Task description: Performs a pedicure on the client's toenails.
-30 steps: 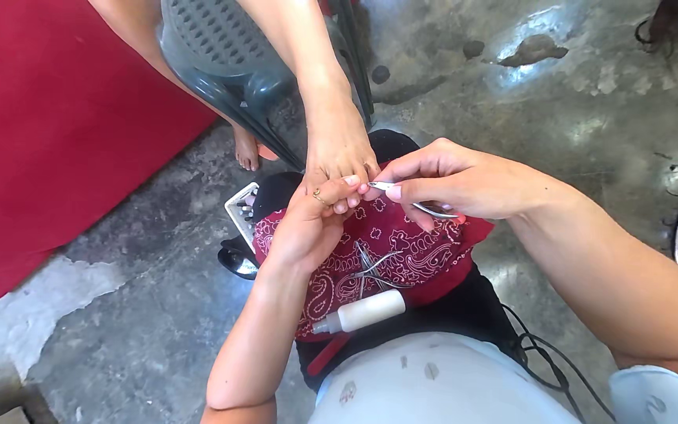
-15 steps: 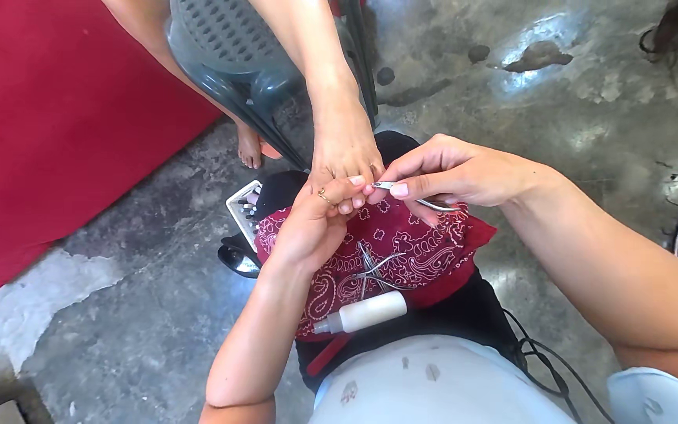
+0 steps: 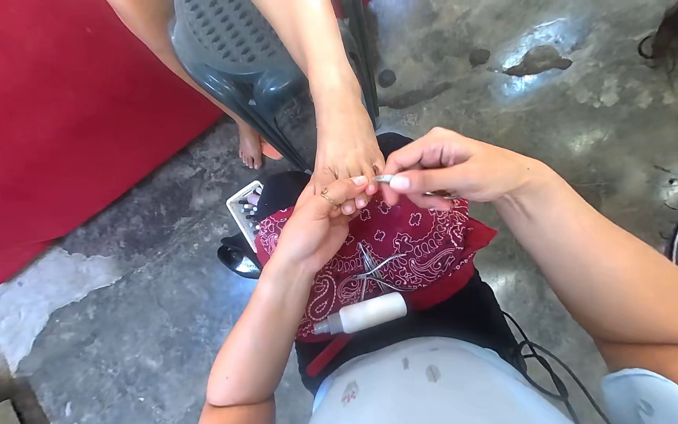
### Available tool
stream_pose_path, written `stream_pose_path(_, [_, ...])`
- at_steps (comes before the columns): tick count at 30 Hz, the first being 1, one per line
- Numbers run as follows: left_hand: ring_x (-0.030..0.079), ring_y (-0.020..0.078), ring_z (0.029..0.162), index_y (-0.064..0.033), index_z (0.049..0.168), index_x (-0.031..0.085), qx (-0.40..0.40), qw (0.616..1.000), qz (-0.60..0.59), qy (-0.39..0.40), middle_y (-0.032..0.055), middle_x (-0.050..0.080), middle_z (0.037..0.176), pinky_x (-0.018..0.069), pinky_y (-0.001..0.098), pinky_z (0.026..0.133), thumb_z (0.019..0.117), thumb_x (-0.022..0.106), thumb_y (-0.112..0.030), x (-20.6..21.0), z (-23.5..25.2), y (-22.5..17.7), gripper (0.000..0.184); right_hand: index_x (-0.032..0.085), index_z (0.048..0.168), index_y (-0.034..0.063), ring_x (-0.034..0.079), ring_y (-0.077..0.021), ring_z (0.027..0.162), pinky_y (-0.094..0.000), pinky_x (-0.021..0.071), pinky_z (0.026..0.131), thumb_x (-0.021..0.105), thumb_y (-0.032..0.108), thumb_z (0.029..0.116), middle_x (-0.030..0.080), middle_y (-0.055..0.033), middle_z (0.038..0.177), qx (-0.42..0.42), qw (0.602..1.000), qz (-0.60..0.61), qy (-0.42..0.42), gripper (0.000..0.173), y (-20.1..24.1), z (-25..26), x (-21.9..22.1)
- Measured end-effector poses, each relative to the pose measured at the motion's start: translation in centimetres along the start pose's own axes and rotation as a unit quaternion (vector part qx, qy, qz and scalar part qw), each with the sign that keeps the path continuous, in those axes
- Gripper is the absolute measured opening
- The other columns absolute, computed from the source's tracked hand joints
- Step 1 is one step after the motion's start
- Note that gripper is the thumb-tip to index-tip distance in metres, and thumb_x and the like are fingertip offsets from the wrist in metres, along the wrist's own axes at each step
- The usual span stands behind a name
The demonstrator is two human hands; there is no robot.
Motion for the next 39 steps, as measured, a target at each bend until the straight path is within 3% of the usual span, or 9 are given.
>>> stream_pose_path(4, [0.055, 0.0025, 0.063, -0.0206, 0.089, 0.062, 0.015, 1.0, -0.016, 0.014, -0.0076, 0.055, 0.068, 0.051, 0.0214, 0.07, 0.0953, 0.058, -0.013, 0.4, 0.1, -0.1, 0.01, 0.062, 0.086, 0.0052, 0.044, 0.003, 0.043, -0.0136, 0.0358, 0.039, 0.044, 0.015, 0.1034, 0.05, 0.0064, 0.056, -0.078, 0.986, 0.147, 0.013, 0.027, 2.0, 2.2, 1.7])
stream_pose_path(6, [0.054, 0.0033, 0.064, -0.0204, 0.09, 0.062, 0.012, 1.0, -0.022, 0.008, -0.0071, 0.054, 0.068, 0.0504, 0.0218, 0.069, 0.095, 0.058, -0.013, 0.3, 0.2, 0.0, 0.01, 0.062, 0.088, 0.007, 0.045, 0.0007, 0.045, -0.0162, 0.0403, 0.043, 0.041, 0.013, 0.1056, 0.051, 0.007, 0.056, -0.122, 0.979, 0.116, -0.118, 0.028, 2.9, 3.2, 0.5])
stream_pose_path(8, [0.059, 0.0039, 0.069, -0.019, 0.098, 0.063, -0.003, 1.0, -0.011, -0.007, -0.0034, 0.062, 0.078, 0.0509, 0.0207, 0.068, 0.0945, 0.058, -0.012, 0.1, 0.1, 0.2, 0.01, 0.059, 0.098, 0.0052, 0.049, -0.0025, 0.051, -0.0197, 0.0471, 0.052, 0.036, 0.011, 0.1098, 0.054, 0.0053, 0.063, -0.21, 0.933, 0.068, -0.284, 0.026, 5.0, 2.5, -2.3])
stream_pose_path(10, [0.059, 0.004, 0.071, -0.0194, 0.103, 0.061, -0.008, 1.0, -0.01, -0.006, -0.0026, 0.063, 0.081, 0.0514, 0.0212, 0.07, 0.0943, 0.057, -0.01, 0.1, 0.0, 0.3, 0.013, 0.055, 0.105, 0.0006, 0.05, -0.0055, 0.053, -0.0238, 0.0509, 0.056, 0.033, 0.01, 0.111, 0.054, 0.0019, 0.065, -0.268, 0.898, 0.058, -0.343, 0.025, 6.8, 1.3, -4.1])
stream_pose_path(12, [0.059, 0.0039, 0.071, -0.0192, 0.103, 0.061, -0.01, 1.0, -0.015, -0.004, -0.003, 0.063, 0.08, 0.0508, 0.0211, 0.069, 0.0938, 0.057, -0.01, 0.2, 0.0, 0.3, 0.014, 0.059, 0.101, 0.002, 0.052, -0.0067, 0.052, -0.0257, 0.0519, 0.055, 0.036, 0.012, 0.1097, 0.053, 0.0024, 0.063, -0.26, 0.914, 0.042, -0.309, 0.026, 7.1, 0.6, -3.7])
stream_pose_path(15, [0.057, 0.0036, 0.068, -0.0187, 0.095, 0.062, -0.009, 1.0, -0.014, -0.008, -0.005, 0.058, 0.074, 0.0516, 0.0218, 0.07, 0.0944, 0.058, -0.011, 0.4, 0.0, 0.3, 0.009, 0.06, 0.097, 0.0043, 0.061, -0.0035, 0.062, -0.02, 0.0533, 0.056, 0.042, 0.012, 0.1078, 0.064, 0.003, 0.074, -0.164, 0.956, -0.116, -0.212, 0.023, 5.1, -0.6, -0.8])
stream_pose_path(20, [0.058, 0.0044, 0.068, -0.0191, 0.097, 0.062, -0.002, 0.999, 0.008, -0.031, -0.0056, 0.058, 0.073, 0.0541, 0.0248, 0.073, 0.0945, 0.06, -0.015, 0.4, -0.1, 0.2, 0.005, 0.069, 0.104, -0.0004, 0.05, 0.0023, 0.055, -0.0148, 0.0417, 0.048, 0.051, 0.016, 0.1055, 0.059, 0.0032, 0.068, -0.055, 0.908, -0.365, -0.199, 0.025, 1.2, -3.3, 1.4])
stream_pose_path(24, [0.059, 0.0042, 0.069, -0.0192, 0.097, 0.062, -0.006, 0.999, 0.013, -0.044, -0.006, 0.059, 0.073, 0.0543, 0.025, 0.074, 0.094, 0.059, -0.013, 0.3, -0.1, 0.1, 0.007, 0.07, 0.115, -0.0019, 0.051, 0.0017, 0.058, -0.0156, 0.043, 0.053, 0.051, 0.015, 0.1048, 0.062, 0.0017, 0.071, -0.063, 0.89, -0.413, -0.183, 0.028, 1.2, -3.5, 1.7])
stream_pose_path(39, [0.057, 0.0045, 0.067, -0.0191, 0.095, 0.059, -0.012, 0.999, -0.003, -0.045, -0.0063, 0.056, 0.069, 0.0534, 0.0254, 0.075, 0.0925, 0.06, -0.01, -0.5, 0.2, 0.2, 0.009, 0.072, 0.106, 0.0056, 0.051, -0.0057, 0.055, -0.0262, 0.0408, 0.052, 0.05, 0.017, 0.1009, 0.059, 0.0031, 0.065, -0.075, 0.85, -0.52, -0.03, 0.025, 2.5, -0.9, 1.9])
Point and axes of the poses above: each hand's wrist, its own z-axis towards the middle knuckle, its own x-axis out of the palm, y = z × x, the point moved 10 cm from there along z, towards the middle knuckle
